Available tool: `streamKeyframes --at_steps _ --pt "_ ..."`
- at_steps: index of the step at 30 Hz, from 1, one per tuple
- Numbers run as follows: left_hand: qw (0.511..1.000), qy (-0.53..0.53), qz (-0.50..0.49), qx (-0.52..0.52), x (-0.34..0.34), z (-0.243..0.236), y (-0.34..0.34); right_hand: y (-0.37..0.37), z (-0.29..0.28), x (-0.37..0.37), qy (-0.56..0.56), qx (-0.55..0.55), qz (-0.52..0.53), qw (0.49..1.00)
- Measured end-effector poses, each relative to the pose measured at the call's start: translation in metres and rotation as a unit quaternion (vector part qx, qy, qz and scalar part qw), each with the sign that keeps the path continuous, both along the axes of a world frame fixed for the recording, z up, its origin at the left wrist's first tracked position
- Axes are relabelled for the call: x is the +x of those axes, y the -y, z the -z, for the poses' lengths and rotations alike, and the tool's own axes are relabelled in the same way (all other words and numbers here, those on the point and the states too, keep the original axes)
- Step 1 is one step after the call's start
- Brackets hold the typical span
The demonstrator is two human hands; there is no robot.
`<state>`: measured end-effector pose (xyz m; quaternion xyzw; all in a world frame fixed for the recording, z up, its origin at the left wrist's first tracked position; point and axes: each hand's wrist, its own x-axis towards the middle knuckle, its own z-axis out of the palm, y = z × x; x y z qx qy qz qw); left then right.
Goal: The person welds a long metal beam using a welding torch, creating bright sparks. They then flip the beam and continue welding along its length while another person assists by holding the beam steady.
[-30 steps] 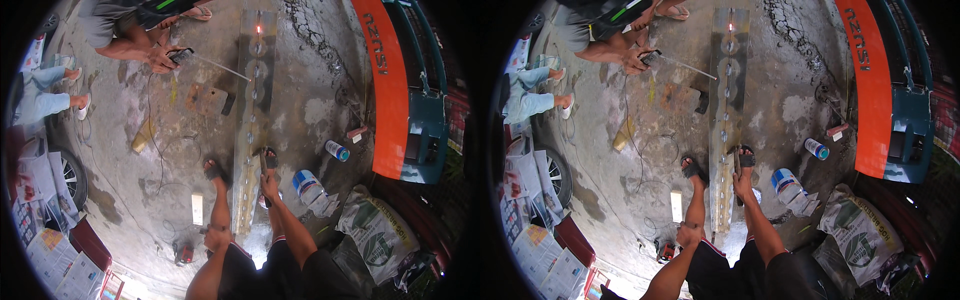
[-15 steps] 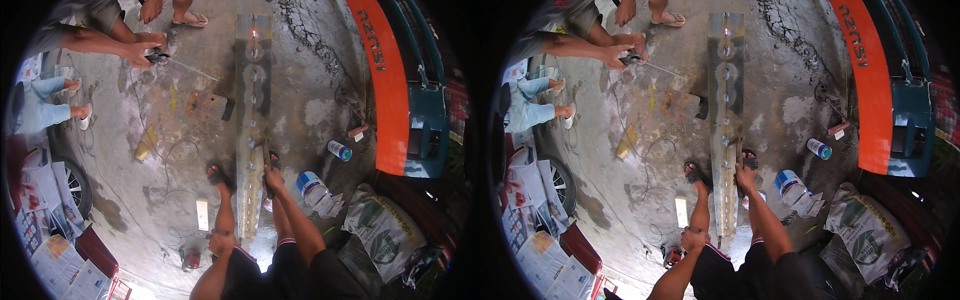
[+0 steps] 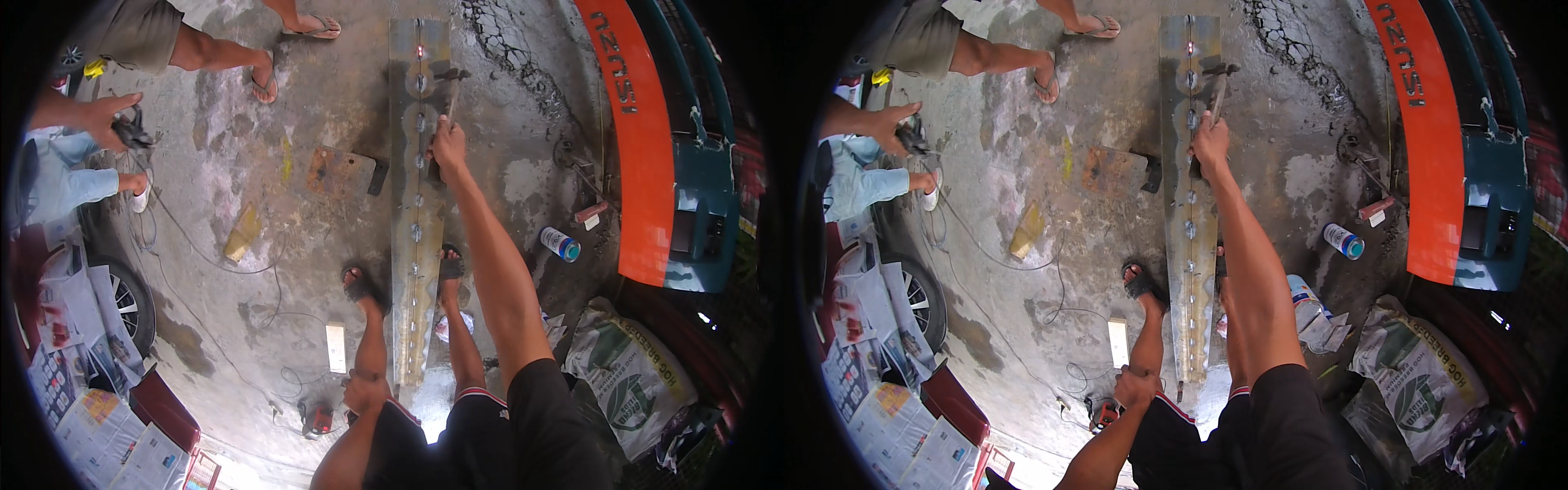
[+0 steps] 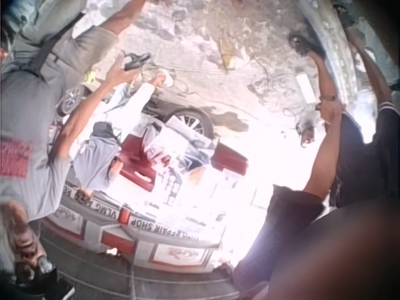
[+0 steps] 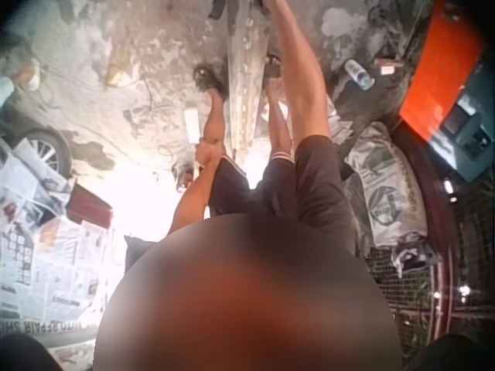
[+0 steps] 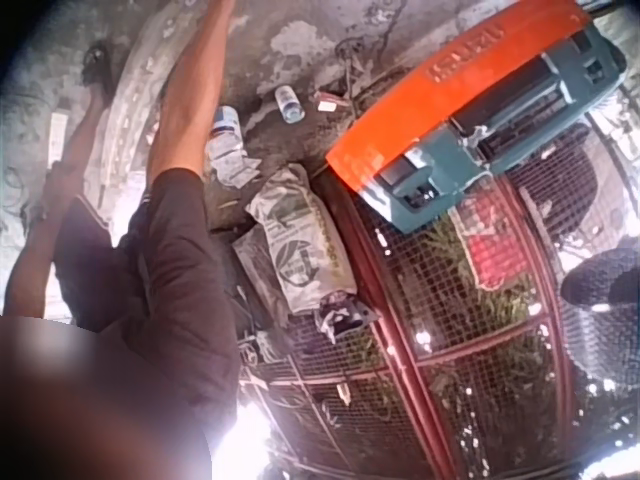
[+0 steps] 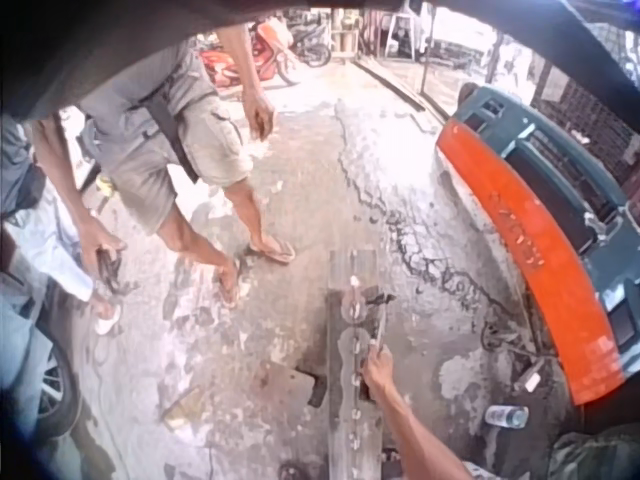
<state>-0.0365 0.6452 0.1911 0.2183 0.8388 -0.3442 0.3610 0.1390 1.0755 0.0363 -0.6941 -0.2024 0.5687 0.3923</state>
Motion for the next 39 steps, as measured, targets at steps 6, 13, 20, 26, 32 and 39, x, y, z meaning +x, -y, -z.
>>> streamKeyframes --at_steps 6,13,20,26,32,39 --pt "1.0 -0.001 -0.001 -0.005 -0.003 0.0 -0.013 -0.007 0.005 -0.01 -0.019 -0.021 0.017 0.999" --pt "1.0 0.004 0.013 -0.015 -0.011 0.009 -0.014 -0.014 0.005 -0.014 0.039 -0.01 -0.048 0.998" --pt "1.0 -0.002 0.013 -0.011 -0.012 0.009 -0.015 -0.007 0.003 -0.022 0.103 -0.011 -0.038 0.994" --pt "1.0 -0.004 0.007 -0.018 -0.011 0.006 -0.018 -0.007 0.001 -0.019 0.099 -0.018 -0.021 0.995" --pt "1.0 0.011 0.013 -0.014 -0.009 0.007 -0.014 -0.015 -0.002 -0.015 0.143 0.006 -0.06 0.988" --pt "1.0 -0.002 0.001 -0.015 -0.006 0.003 -0.017 -0.011 -0.008 -0.017 0.156 -0.002 -0.08 0.985"
